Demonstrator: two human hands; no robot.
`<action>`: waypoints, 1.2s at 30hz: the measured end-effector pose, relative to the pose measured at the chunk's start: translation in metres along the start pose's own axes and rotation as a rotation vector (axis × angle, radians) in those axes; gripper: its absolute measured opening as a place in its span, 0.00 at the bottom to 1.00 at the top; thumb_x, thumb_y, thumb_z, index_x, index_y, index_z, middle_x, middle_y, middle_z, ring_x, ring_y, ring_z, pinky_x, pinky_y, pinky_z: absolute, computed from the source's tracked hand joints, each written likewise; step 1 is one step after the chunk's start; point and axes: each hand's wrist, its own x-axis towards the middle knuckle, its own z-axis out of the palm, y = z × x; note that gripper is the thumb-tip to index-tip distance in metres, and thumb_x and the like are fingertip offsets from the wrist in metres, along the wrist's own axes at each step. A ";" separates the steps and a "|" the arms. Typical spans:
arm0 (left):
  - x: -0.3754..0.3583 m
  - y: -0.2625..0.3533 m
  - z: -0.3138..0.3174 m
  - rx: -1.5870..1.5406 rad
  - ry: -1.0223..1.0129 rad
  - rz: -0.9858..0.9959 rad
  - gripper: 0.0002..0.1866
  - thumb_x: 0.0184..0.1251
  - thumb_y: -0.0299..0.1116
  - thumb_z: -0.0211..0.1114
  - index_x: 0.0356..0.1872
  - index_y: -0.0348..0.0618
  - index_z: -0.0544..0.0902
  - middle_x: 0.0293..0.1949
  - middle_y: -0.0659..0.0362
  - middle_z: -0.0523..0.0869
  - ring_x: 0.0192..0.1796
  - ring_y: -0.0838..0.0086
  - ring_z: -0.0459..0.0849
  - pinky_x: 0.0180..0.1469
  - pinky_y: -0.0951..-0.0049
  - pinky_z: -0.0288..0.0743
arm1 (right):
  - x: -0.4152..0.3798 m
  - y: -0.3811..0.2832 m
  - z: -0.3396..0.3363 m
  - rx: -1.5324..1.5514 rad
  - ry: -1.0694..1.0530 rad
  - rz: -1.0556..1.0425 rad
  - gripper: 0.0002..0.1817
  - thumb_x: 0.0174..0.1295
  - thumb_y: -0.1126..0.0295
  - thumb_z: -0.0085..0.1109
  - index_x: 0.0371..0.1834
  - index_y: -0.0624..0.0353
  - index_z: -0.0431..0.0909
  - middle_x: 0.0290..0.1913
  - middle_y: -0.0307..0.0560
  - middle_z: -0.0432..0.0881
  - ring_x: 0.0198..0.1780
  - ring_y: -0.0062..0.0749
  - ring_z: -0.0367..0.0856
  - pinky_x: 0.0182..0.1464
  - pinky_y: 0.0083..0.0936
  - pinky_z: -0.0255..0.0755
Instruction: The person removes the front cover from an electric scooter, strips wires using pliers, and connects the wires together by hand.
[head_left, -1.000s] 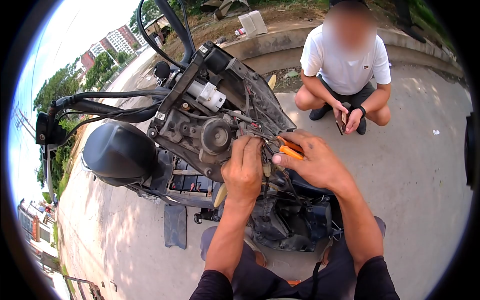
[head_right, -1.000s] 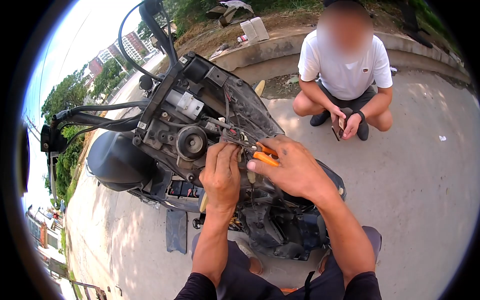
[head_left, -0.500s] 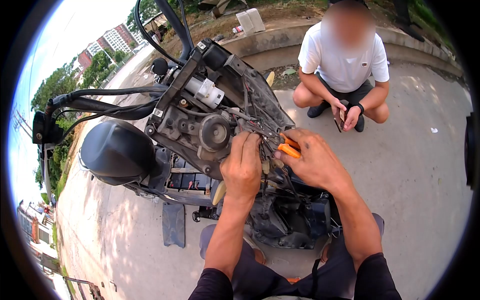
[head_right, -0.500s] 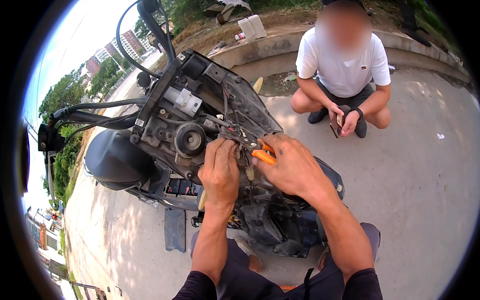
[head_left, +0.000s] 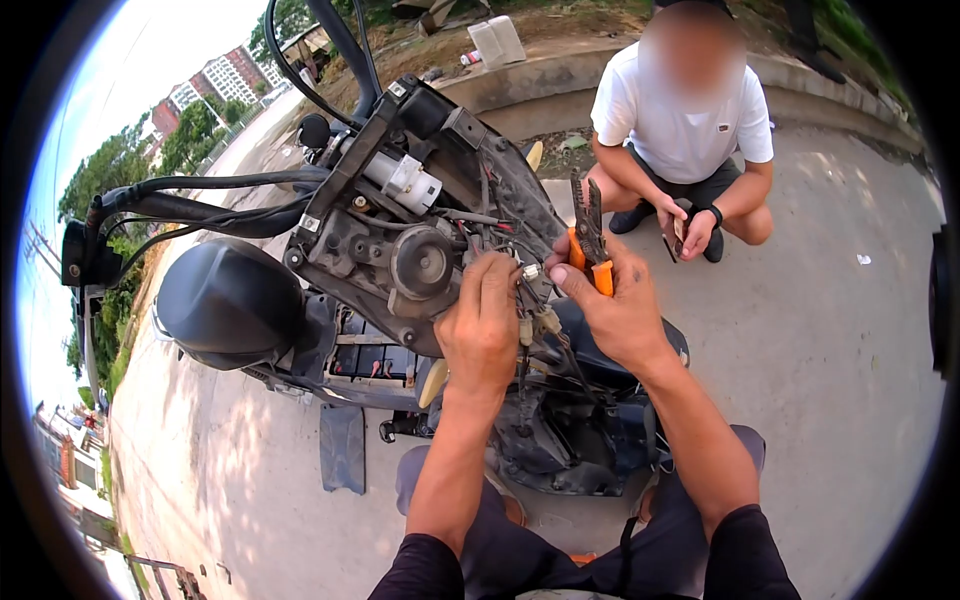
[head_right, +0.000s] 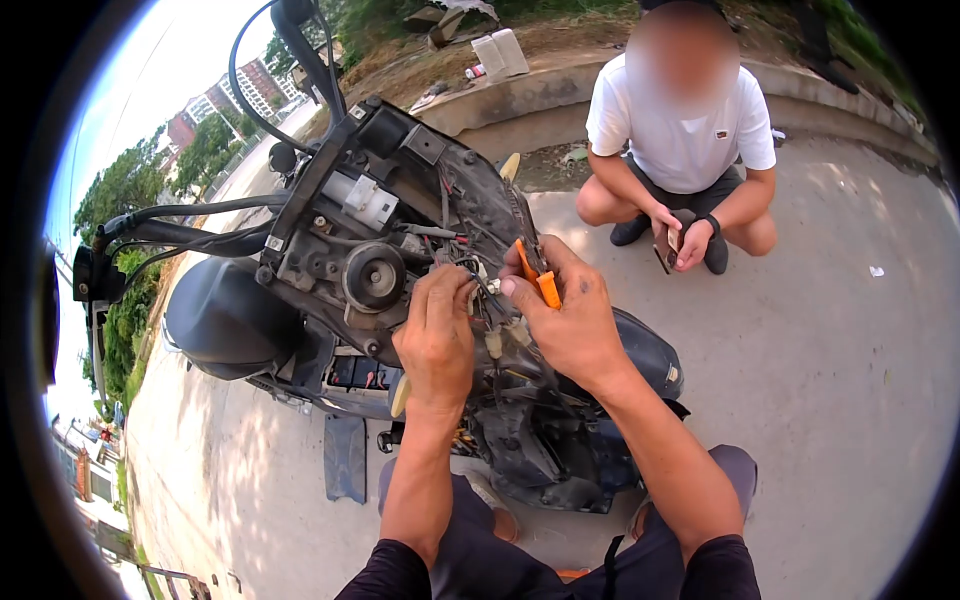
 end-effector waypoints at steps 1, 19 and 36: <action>0.000 0.000 0.000 0.004 -0.017 0.005 0.14 0.67 0.21 0.76 0.51 0.40 0.86 0.49 0.54 0.91 0.39 0.58 0.94 0.37 0.62 0.88 | 0.001 0.002 0.004 -0.004 -0.007 -0.035 0.10 0.73 0.74 0.70 0.52 0.67 0.82 0.42 0.42 0.89 0.42 0.18 0.84 0.48 0.23 0.80; -0.015 -0.014 -0.004 -0.250 0.170 -0.008 0.15 0.68 0.14 0.77 0.51 0.34 0.82 0.56 0.45 0.90 0.37 0.72 0.90 0.34 0.75 0.84 | 0.017 0.015 0.030 0.353 0.134 0.138 0.09 0.72 0.75 0.67 0.52 0.63 0.81 0.40 0.39 0.85 0.35 0.22 0.85 0.37 0.22 0.78; -0.007 -0.010 -0.010 -0.015 -0.094 -0.025 0.21 0.64 0.17 0.71 0.59 0.36 0.85 0.58 0.48 0.91 0.47 0.55 0.96 0.44 0.60 0.91 | 0.001 -0.007 0.040 0.120 0.025 0.041 0.09 0.72 0.77 0.66 0.52 0.64 0.80 0.41 0.38 0.84 0.39 0.17 0.81 0.43 0.21 0.79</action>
